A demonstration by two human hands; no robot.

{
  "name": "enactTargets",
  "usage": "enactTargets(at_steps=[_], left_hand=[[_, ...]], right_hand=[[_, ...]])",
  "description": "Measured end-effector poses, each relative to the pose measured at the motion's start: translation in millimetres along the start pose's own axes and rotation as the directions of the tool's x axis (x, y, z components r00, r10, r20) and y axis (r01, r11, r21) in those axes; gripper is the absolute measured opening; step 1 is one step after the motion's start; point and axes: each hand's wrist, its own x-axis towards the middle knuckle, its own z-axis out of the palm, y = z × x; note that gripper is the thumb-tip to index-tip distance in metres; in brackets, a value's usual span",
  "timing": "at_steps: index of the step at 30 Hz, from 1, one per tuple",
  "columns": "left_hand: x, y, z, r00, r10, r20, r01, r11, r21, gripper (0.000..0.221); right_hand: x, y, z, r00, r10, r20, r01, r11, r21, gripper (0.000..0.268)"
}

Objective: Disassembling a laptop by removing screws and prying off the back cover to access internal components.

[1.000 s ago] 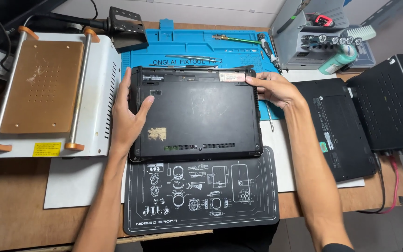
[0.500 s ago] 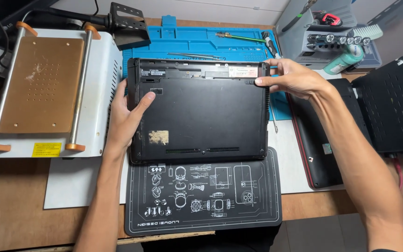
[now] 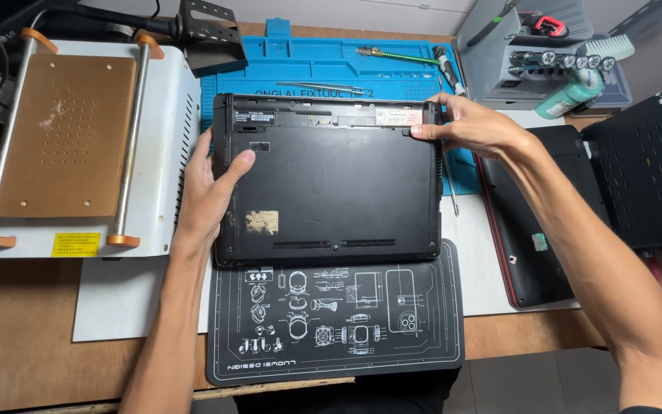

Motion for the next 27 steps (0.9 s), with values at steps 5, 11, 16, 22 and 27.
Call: enactTargets(at_steps=[5,11,16,22,27], left_hand=[[7.5,-21.1,-11.9,0.997,-0.075,-0.003,0.075,0.997,0.002,0.078],[5.7,-17.7,-10.0,0.994,-0.112,0.001,0.112,0.993,-0.022,0.080],[-7.7,7.4,3.5,0.999,-0.013,-0.037,0.020,0.981,0.193,0.084],[-3.2,-17.2,-7.2,0.998,0.067,-0.018,-0.056,0.937,0.346,0.077],[-0.6,-31.3,-5.3,1.000,0.017,0.003,-0.016,0.873,0.487,0.088]], right_hand=[[5.6,-4.6,2.9,1.000,-0.016,0.023,0.016,1.000,-0.006,0.058],[8.8,-4.6,3.1,0.999,-0.015,0.044,0.015,1.000,-0.003,0.060],[11.5,-5.0,3.0,0.998,-0.048,0.038,0.051,0.995,-0.086,0.057],[11.9,-2.8,-10.2,0.994,-0.113,-0.004,0.110,0.972,-0.209,0.049],[38.4,26.5,-26.3,0.992,-0.126,0.017,0.126,0.959,-0.254,0.049]])
